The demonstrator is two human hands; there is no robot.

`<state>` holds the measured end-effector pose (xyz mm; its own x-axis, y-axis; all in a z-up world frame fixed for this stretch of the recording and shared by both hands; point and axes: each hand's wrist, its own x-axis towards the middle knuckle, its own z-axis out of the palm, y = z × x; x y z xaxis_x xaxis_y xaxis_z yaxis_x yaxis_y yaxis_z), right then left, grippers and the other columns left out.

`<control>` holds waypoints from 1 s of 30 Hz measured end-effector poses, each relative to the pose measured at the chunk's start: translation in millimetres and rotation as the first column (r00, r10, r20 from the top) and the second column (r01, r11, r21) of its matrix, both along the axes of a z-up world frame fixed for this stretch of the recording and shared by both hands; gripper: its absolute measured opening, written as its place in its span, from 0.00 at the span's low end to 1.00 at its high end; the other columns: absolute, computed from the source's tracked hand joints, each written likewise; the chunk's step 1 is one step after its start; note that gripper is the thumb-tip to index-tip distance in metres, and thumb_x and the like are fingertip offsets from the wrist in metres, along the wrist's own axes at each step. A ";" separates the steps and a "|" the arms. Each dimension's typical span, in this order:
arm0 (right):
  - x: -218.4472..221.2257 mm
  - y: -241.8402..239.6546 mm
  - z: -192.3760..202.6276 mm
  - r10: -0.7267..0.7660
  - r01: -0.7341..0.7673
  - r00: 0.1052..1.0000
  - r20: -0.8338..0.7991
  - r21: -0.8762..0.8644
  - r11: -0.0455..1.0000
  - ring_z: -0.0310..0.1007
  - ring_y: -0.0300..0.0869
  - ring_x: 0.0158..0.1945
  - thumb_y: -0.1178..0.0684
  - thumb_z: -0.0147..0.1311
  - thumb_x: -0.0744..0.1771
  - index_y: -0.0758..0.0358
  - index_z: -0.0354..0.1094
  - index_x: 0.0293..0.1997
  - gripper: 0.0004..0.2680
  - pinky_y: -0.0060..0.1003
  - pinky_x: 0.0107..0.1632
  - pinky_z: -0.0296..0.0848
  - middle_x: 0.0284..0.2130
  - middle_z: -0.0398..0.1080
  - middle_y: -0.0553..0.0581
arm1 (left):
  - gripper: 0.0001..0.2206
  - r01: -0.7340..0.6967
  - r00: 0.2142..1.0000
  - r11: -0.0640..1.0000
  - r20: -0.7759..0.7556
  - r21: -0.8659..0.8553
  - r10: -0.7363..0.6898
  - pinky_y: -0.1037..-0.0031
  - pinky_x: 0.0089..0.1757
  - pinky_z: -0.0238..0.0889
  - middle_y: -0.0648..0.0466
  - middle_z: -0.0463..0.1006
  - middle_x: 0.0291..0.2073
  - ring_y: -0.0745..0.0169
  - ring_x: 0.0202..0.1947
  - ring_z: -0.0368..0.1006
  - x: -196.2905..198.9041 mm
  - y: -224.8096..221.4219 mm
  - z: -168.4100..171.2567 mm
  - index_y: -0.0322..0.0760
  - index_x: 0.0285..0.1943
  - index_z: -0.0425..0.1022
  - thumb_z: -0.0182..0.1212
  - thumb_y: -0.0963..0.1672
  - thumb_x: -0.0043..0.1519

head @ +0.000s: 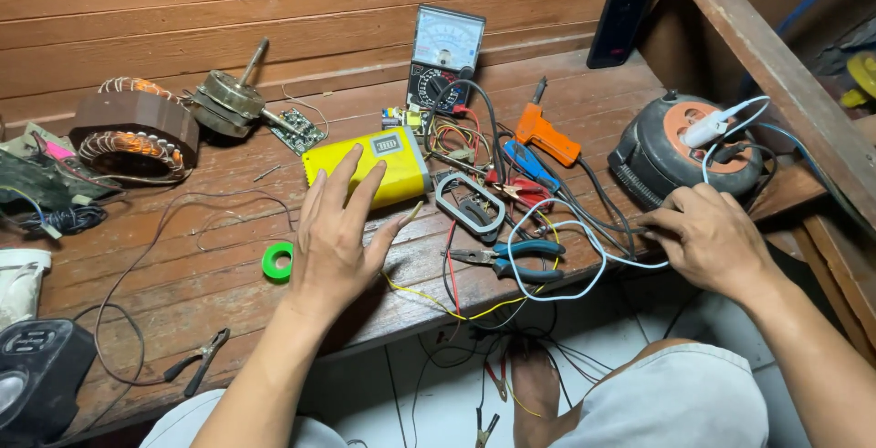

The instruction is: Testing and troubleshooting an assembled yellow electronic device using a multimeter and connecting various wires on a repair bench.

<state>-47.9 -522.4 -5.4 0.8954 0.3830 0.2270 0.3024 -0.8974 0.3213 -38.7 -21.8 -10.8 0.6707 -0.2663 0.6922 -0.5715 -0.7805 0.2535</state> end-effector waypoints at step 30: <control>159.4 86.1 -21.5 -0.128 0.162 0.985 -0.112 0.377 0.912 0.76 0.56 0.56 0.44 0.62 0.64 0.48 0.70 0.66 0.21 0.52 0.59 0.71 0.50 0.76 0.58 | 0.25 0.117 0.993 0.993 0.020 -0.007 -0.116 0.47 0.66 0.52 0.40 0.64 0.68 0.40 0.67 0.65 -9.4 -39.1 1.6 0.40 0.69 0.68 0.64 0.48 0.63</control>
